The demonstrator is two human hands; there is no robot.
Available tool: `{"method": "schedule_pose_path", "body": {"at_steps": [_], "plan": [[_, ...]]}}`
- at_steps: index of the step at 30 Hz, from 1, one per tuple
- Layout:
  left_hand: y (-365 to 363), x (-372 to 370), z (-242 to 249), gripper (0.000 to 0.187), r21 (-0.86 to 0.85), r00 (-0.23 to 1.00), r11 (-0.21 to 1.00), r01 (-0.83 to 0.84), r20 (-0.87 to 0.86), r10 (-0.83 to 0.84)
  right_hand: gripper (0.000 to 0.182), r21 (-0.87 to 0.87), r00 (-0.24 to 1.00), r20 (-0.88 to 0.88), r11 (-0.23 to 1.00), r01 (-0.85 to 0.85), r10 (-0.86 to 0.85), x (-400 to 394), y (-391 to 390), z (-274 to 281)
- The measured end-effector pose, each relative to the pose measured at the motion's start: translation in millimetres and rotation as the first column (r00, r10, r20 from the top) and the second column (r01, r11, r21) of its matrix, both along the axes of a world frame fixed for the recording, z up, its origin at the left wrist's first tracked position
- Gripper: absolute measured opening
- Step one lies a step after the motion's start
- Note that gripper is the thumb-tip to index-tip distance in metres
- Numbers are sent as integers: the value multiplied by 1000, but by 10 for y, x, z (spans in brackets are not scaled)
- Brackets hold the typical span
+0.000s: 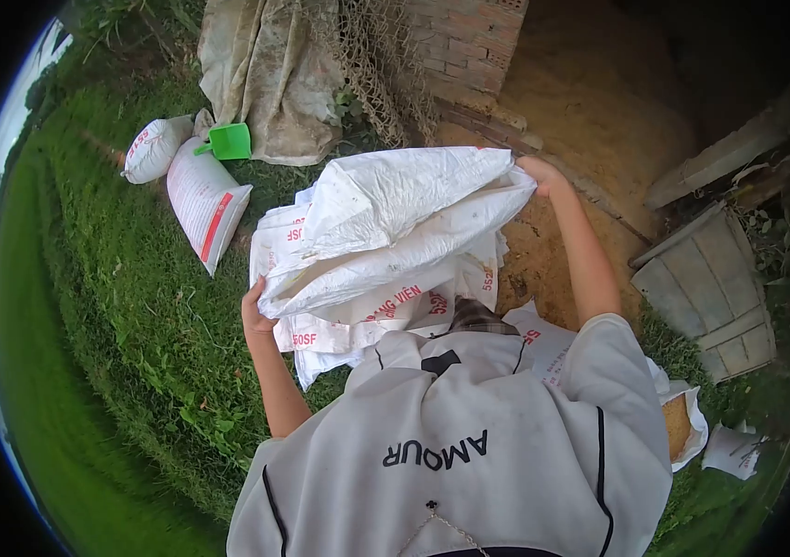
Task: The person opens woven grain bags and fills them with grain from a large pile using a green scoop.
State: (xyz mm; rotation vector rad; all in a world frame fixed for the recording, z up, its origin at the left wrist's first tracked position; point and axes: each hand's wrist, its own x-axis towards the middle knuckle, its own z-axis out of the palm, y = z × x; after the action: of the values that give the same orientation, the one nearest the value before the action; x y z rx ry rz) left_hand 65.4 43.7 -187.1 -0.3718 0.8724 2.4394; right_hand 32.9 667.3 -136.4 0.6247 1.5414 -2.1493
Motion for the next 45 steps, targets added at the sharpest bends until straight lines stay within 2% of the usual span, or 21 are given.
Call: {"method": "schedule_pose_path", "body": {"at_steps": [1,3,6,7,10,11,18,19,20,22,24,25,26,30,32,34,36,38,42,44,45], "plan": [[-55,-46,-18,46,-48,996,997,-61,-68,57,21,186,978,73,961,-206,195,-33,49,142],[-103,-116,-17,49,39,966,997,-60,-250,68,25,96,953,185,961,-259,239,-23,85,321],[430,64,250,54,-86,963,972,-218,-181,200,30,52,905,198,918,-394,377,123,396,118],[547,110,199,57,-98,980,992,-84,-189,64,30,40,877,245,900,-434,412,193,481,37],[521,182,-447,46,-582,981,792,183,58,-184,29,-67,913,320,967,-245,254,459,730,-205],[512,216,-545,46,-591,977,780,209,89,-194,29,-246,903,369,960,-134,221,517,787,-366],[462,465,-1274,46,-739,923,567,362,369,-108,28,-378,861,425,919,-112,279,749,626,-683],[576,381,-1298,51,-910,901,60,410,394,-184,28,-382,861,431,919,-98,271,778,532,-693],[750,284,-1353,56,-834,862,-460,303,446,-242,28,-379,871,403,917,-122,282,807,449,-696],[1863,250,-600,65,-618,966,-773,-145,79,-245,29,-373,881,384,919,-126,277,895,285,-656],[2560,218,-26,69,-831,608,-51,-554,-361,-707,29,-359,909,322,923,-141,265,930,154,-581],[2847,309,251,59,-894,468,82,-441,-307,-829,30,-346,915,313,928,-140,254,947,118,-617],[3004,384,404,49,-937,298,187,-296,-276,-914,30,-339,917,314,931,-132,245,967,76,-557],[2952,470,118,32,-882,172,236,-409,-328,-929,34,-316,950,232,940,-131,210,1127,90,-378],[2840,333,122,24,-987,238,116,-108,-139,-961,35,-346,957,235,935,-83,172,1322,161,-397],[2770,281,96,25,-947,386,289,139,-217,-897,39,-127,972,123,975,-183,198,1475,243,-408],[2788,215,143,21,-469,650,565,679,25,-760,39,-162,975,53,965,-206,217,1548,469,-638],[2728,125,193,24,-153,706,690,707,85,-704,39,-199,969,-17,949,-243,245,1673,441,-655],[2794,47,216,31,-51,770,774,632,161,-618,48,266,998,-57,963,49,-35,1783,152,-560],[2780,15,211,33,-120,843,835,537,104,-528,58,783,822,-164,434,445,-546,2094,-114,-500],[2741,-41,163,34,-42,903,903,427,71,-424,64,750,762,23,515,414,-647,2287,-308,-328]]}}
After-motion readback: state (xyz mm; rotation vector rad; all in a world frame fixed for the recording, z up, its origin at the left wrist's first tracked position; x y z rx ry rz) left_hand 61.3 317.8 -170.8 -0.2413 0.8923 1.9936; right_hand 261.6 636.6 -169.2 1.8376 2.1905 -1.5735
